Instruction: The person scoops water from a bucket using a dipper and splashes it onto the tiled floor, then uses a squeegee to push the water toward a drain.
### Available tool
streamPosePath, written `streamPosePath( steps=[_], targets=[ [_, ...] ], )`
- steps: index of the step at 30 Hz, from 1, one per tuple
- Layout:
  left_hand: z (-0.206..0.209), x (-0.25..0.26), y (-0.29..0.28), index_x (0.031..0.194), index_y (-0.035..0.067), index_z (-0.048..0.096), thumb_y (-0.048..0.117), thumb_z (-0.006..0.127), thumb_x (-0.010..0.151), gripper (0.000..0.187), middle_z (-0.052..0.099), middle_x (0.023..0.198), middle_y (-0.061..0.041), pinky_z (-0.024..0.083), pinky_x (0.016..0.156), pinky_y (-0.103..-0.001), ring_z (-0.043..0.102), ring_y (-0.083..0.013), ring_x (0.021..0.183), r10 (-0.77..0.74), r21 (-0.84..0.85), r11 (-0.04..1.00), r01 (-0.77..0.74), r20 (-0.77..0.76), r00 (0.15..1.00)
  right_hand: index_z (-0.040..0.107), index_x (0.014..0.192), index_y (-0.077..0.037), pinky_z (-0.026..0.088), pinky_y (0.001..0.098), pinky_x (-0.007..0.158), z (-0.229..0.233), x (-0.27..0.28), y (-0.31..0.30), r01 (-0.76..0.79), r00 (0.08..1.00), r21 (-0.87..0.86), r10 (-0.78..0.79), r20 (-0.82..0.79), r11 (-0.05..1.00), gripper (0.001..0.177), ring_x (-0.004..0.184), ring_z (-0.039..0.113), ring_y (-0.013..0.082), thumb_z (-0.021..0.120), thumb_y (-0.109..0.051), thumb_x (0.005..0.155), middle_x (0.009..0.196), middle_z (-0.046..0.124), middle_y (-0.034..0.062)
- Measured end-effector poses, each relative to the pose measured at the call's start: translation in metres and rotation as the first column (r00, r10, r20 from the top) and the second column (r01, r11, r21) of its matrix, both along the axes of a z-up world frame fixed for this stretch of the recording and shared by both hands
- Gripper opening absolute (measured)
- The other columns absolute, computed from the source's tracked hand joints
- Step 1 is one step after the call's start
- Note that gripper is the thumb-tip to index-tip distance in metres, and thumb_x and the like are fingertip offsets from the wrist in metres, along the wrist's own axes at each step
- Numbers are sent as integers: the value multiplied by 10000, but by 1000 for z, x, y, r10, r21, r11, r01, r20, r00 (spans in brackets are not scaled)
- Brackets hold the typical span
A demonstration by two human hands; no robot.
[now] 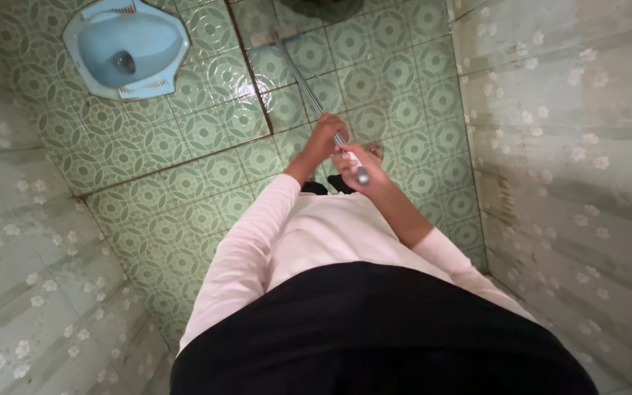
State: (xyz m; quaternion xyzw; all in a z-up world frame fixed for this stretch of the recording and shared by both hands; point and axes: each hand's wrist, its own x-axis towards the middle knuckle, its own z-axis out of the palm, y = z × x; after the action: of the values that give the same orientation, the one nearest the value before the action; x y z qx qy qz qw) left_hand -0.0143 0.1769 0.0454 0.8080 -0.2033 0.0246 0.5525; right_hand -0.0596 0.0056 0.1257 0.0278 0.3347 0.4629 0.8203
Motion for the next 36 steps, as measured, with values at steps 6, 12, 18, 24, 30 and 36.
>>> streamPosePath(
  steps=[6,12,18,24,30,36],
  targets=[
    [-57,28,12,751,76,634,83,769,720,138,626,843,-139,456,862,-452,587,-372,920,-14,177,984,0,76,997,535,1039,16,430,193,478,-31,17,22,138,979,136,-114,-172,981,169,563,480,69,580,-147,1046,757,491,0],
    [18,21,1,770,80,671,104,785,645,171,654,826,-105,455,825,-455,589,-361,883,-47,48,998,46,30,998,515,1034,17,423,187,472,31,21,-3,138,965,181,-91,-245,974,136,558,469,57,550,-110,1068,773,477,5],
    [9,12,13,810,80,631,72,773,711,173,632,890,-108,459,885,-443,595,-356,967,28,-7,1000,-29,-19,999,540,1059,19,425,179,456,-4,15,15,61,997,84,-57,-42,995,163,540,465,55,568,-142,1052,742,475,3],
    [6,26,36,1085,56,602,-86,623,671,438,615,1166,-167,491,962,-469,584,-427,1138,160,102,980,-170,98,982,528,1041,43,427,183,476,-6,28,29,147,977,162,-117,-179,976,182,556,471,51,547,-137,1061,780,486,3],
    [41,8,39,932,39,590,-32,714,691,280,618,939,-153,480,831,-458,606,-402,970,-43,68,996,54,-149,988,546,1029,7,438,174,489,55,5,15,66,982,187,-30,-189,980,164,551,473,43,534,-150,1075,764,483,-14],
    [-26,11,35,894,55,623,-66,676,737,205,631,914,-146,489,843,-453,609,-389,949,73,50,996,-69,-74,995,593,1082,-18,427,177,462,-2,7,30,-42,994,87,50,-94,995,163,524,472,50,572,-169,1023,739,503,-25]
  ],
)
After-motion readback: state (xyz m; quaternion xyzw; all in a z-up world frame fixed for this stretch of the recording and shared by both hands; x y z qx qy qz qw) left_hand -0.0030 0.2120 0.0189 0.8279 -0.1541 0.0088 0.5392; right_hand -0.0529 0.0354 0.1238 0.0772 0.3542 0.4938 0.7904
